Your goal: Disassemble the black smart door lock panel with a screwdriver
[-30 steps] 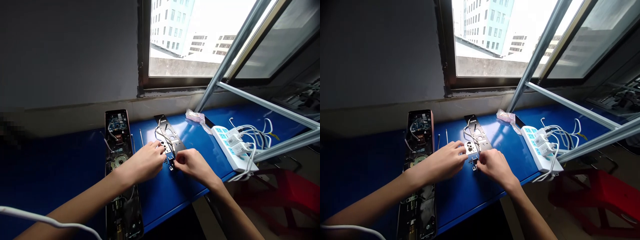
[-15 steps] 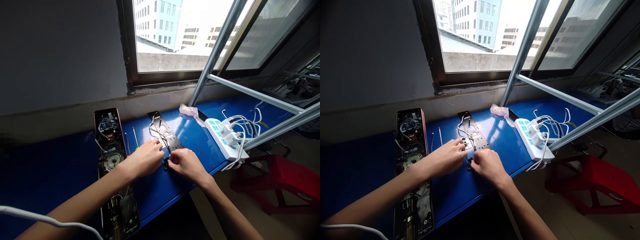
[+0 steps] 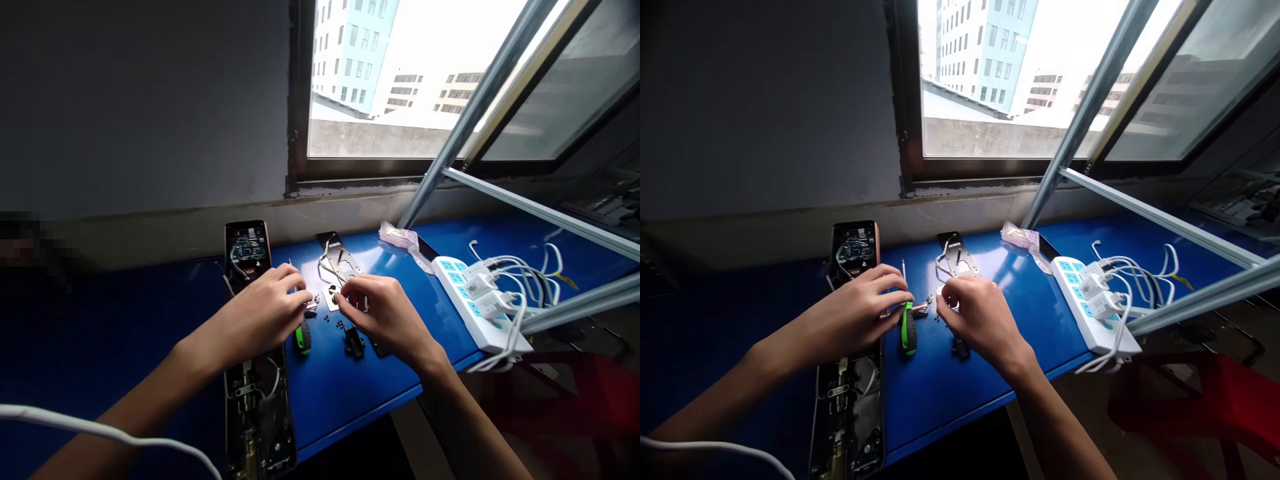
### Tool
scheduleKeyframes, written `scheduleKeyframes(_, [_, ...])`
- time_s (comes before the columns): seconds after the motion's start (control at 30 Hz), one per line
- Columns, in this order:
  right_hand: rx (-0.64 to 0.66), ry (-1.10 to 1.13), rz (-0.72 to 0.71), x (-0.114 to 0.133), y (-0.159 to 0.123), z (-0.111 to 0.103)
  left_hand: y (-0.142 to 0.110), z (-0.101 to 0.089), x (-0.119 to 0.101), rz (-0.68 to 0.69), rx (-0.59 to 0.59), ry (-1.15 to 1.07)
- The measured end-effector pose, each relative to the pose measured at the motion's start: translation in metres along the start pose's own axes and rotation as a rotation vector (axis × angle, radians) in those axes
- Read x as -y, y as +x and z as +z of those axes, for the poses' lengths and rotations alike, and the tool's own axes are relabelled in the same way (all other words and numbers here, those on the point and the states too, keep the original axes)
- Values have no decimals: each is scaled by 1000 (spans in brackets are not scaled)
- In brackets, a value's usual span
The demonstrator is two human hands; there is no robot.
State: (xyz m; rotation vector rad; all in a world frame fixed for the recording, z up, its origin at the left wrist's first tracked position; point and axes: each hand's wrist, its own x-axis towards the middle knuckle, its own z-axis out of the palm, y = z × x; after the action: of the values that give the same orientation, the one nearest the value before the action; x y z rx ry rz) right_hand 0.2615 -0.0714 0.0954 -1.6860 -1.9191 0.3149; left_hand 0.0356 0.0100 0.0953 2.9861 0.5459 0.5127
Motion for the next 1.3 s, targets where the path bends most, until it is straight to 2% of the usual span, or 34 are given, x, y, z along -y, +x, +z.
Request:
scheduleKeyframes(0.23, [52, -32, -227, 63, 66, 7, -41, -37, 46, -261, -135, 26])
scheduleKeyframes(0.33, [117, -85, -260, 77, 90, 20, -51, -43, 61, -349, -137, 63])
scheduleKeyframes(0.47, [190, -115, -313, 82, 109, 40, -57, -45, 67, -400, -104, 81])
scheduleKeyframes(0.67, [265, -142, -342, 78, 114, 58, -56, -41, 69, -397, -53, 76])
scheduleKeyframes(0.9, [243, -139, -372, 70, 115, 64, -55, -41, 69, -410, -16, 80])
scheduleKeyframes(1.3, [213, -123, -401, 71, 111, 70, -54, -43, 70, -399, -56, 103])
